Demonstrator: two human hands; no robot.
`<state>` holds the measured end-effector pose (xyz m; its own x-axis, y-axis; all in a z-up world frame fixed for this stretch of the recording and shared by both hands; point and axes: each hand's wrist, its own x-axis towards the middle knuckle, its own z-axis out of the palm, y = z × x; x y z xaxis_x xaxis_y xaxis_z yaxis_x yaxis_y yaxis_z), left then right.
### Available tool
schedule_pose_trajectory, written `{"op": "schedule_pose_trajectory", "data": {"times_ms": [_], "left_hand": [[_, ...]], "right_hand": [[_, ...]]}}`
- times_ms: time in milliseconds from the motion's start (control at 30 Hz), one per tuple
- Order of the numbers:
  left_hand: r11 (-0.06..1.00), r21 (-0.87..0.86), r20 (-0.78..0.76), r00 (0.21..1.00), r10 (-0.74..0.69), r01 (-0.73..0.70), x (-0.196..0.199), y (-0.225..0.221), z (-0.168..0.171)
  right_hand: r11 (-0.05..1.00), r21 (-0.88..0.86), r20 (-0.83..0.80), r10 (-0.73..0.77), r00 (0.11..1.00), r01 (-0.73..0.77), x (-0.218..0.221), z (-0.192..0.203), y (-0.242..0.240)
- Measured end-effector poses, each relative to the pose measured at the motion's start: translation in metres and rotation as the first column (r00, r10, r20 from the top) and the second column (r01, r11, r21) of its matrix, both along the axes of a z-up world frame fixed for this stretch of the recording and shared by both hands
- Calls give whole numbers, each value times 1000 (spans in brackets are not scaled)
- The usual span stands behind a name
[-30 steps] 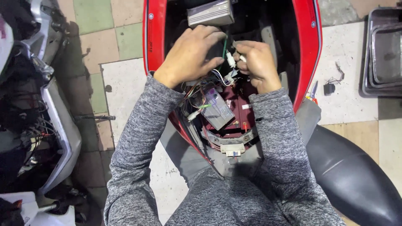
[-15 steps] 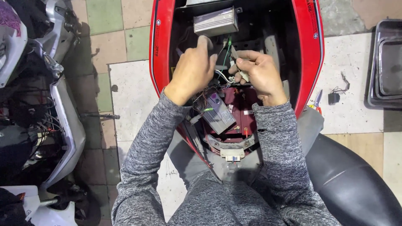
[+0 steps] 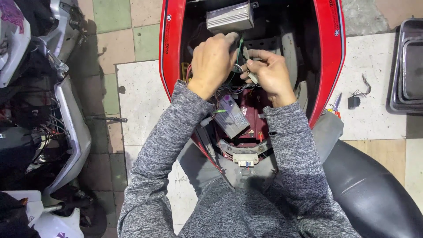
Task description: Troubleshooting and repairing the electrical wiring harness of a motorcycle by checking and reconnecting various plugs and wires.
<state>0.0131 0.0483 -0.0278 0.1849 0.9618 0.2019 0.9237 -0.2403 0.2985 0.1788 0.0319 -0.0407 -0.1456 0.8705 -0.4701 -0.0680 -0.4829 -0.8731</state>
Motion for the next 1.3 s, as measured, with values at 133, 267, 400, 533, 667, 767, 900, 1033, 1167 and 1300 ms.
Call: {"op": "schedule_pose_trajectory", "data": {"times_ms": [133, 267, 400, 533, 667, 767, 900, 1033, 1167, 1300], "left_hand": [[1000, 13, 69, 998, 2, -3, 7, 6, -12], [1000, 12, 38, 999, 9, -10, 15, 7, -20], [993, -120, 130, 991, 25, -9, 18, 4, -14], [944, -322, 189, 973, 133, -67, 20, 15, -23], [909, -389, 330, 898, 291, -151, 16, 23, -30], [895, -403, 341, 875, 344, -194, 13, 25, -44], [880, -404, 432, 797, 423, -248, 11, 35, -63], [837, -492, 533, 677, 507, -240, 17, 30, -39], [744, -589, 571, 490, 659, -314, 21, 39, -57], [630, -626, 542, 325, 775, -460, 37, 39, -48]], "right_hand": [[996, 42, 92, -79, 993, 75, -5, -52, 16], [940, 333, 398, -205, 894, 67, -10, -73, 38], [910, 414, 445, -234, 865, 33, -13, -66, 43], [920, 373, 247, -222, 943, 118, -16, -62, 41], [934, 319, 203, -235, 950, 163, -16, -60, 42], [924, 345, 256, -263, 930, 166, -19, -67, 42], [878, 363, 82, -365, 927, 313, -23, -92, 45], [869, 394, 62, -348, 935, 298, -21, -83, 43], [916, 258, 114, -343, 932, 306, -20, -73, 38], [923, 287, 57, -285, 957, 258, -18, -71, 37]]}}
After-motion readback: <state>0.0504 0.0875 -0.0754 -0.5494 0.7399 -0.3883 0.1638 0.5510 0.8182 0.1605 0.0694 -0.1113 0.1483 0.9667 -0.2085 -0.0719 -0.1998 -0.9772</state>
